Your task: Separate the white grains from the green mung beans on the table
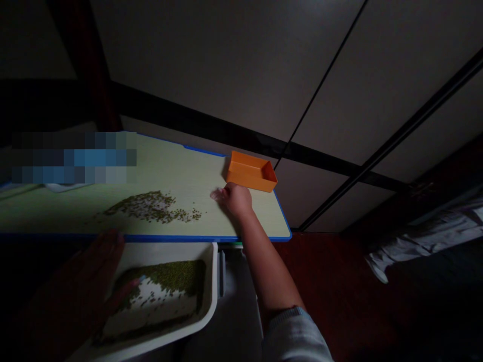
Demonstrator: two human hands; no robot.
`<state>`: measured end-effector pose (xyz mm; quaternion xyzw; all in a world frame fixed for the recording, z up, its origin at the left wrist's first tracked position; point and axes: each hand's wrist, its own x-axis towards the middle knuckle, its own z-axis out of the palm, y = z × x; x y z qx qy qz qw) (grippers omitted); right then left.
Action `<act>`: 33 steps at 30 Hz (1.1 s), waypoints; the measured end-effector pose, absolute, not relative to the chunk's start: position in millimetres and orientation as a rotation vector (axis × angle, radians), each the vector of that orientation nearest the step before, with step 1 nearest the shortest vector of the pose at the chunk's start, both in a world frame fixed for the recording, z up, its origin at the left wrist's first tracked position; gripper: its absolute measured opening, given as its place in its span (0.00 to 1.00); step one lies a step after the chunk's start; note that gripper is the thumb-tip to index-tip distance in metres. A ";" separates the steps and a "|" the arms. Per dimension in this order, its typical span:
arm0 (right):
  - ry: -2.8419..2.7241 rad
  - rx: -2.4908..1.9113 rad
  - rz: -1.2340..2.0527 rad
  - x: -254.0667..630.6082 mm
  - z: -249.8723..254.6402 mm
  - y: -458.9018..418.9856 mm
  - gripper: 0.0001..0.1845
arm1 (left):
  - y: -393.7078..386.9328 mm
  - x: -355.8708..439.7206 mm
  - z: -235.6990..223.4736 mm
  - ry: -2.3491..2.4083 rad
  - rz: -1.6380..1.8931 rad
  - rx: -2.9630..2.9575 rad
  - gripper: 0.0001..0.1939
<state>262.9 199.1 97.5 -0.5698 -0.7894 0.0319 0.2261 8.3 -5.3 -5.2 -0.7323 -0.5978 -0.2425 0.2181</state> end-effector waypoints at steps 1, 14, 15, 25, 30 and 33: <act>-2.151 -1.562 0.090 264.4 96.1 199.8 0.11 | -5.5 8.4 -4.1 -1.649 -0.665 -2.029 0.43; -2.147 -1.179 0.551 272.8 76.3 193.5 0.14 | -8.3 10.4 1.9 -1.670 -0.674 -2.071 0.43; -2.151 -1.180 0.556 273.8 77.1 191.7 0.15 | -8.6 10.6 2.9 -1.676 -0.668 -2.076 0.43; -2.118 -1.168 0.556 282.0 79.2 175.3 0.14 | -11.7 9.6 3.5 -1.711 -0.652 -2.080 0.41; -2.103 -1.173 0.569 284.6 74.1 172.4 0.15 | -9.3 9.0 -1.4 -1.668 -0.585 -2.058 0.41; -2.111 -1.160 0.575 282.5 75.0 169.8 0.14 | -8.3 9.6 -1.0 -1.649 -0.563 -2.036 0.42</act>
